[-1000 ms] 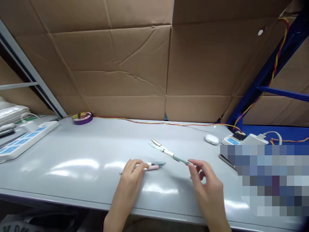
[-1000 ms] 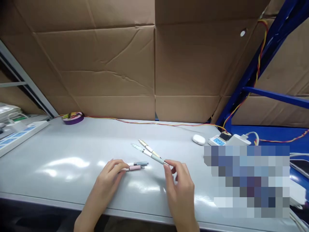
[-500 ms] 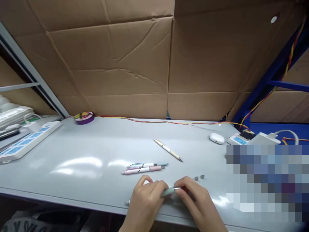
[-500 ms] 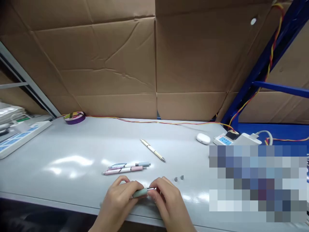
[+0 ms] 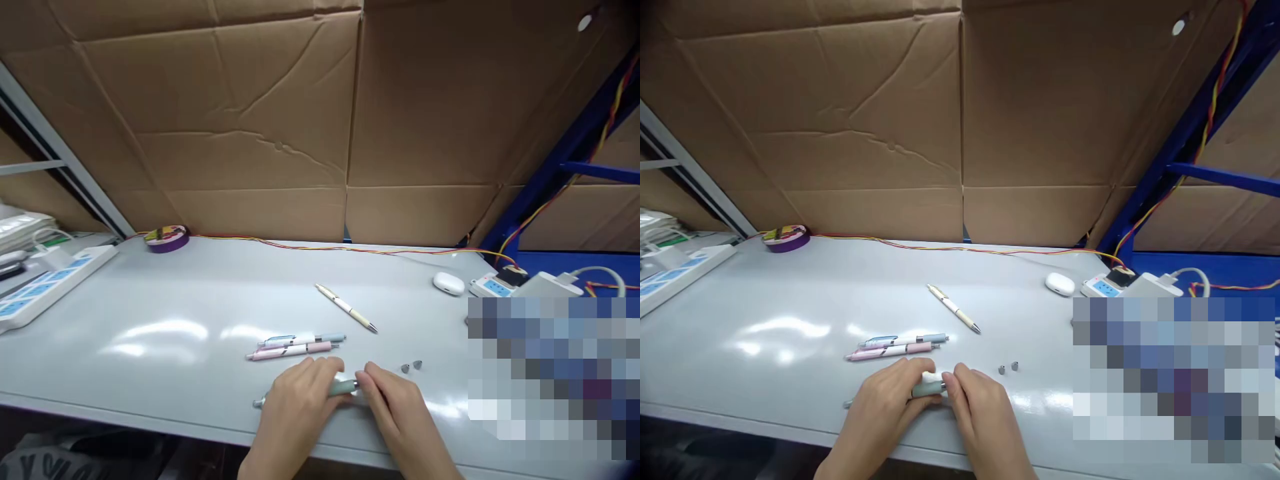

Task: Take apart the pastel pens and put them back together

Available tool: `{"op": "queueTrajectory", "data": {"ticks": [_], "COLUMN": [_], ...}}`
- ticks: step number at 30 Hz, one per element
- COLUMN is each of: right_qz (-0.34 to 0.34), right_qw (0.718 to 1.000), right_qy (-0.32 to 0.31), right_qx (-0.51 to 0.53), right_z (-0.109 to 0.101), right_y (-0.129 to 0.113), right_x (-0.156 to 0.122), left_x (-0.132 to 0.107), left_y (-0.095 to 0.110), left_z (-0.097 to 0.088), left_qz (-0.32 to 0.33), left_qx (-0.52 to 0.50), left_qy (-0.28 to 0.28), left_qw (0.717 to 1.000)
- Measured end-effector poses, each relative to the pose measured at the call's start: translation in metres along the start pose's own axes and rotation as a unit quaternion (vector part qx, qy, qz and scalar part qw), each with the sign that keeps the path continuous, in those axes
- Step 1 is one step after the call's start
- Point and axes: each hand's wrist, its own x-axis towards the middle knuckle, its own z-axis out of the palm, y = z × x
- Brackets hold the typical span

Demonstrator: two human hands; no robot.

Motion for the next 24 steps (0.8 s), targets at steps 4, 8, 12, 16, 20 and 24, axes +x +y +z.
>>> {"op": "queueTrajectory", "data": {"ticks": [4, 8, 12, 16, 20, 24], "right_qz": [0.008, -0.001, 0.002, 0.022, 0.025, 0.019], "right_qw": [0.999, 0.997, 0.999, 1.0, 0.998, 0.998], "right_qy": [-0.022, -0.009, -0.007, 0.0, -0.027, -0.039], "right_qx": [0.036, 0.077, 0.052, 0.018, 0.045, 0.043], "right_z": [-0.0013, -0.002, 0.0026, 0.0034, 0.0017, 0.0022], "right_y": [0.0015, 0.003, 0.0046, 0.005, 0.0056, 0.0063], "right_x": [0.0005, 0.0011, 0.0019, 0.0037, 0.0054, 0.006], "left_x": [-0.0031, -0.0036, -0.0027, -0.0006, 0.0012, 0.0018], "left_y": [-0.0031, -0.0047, -0.0053, -0.0057, -0.0062, -0.0067], "left_z": [0.0005, -0.0011, -0.0006, 0.0022, 0.0025, 0.0019], "left_qz": [0.004, 0.002, 0.031, 0.034, 0.03, 0.046], "left_qx": [-0.001, -0.007, -0.017, -0.016, -0.005, -0.014], "left_qy": [0.024, 0.022, 0.036, 0.053, 0.055, 0.052], "left_qw": [1.0, 1.0, 0.999, 0.998, 0.998, 0.998]}}
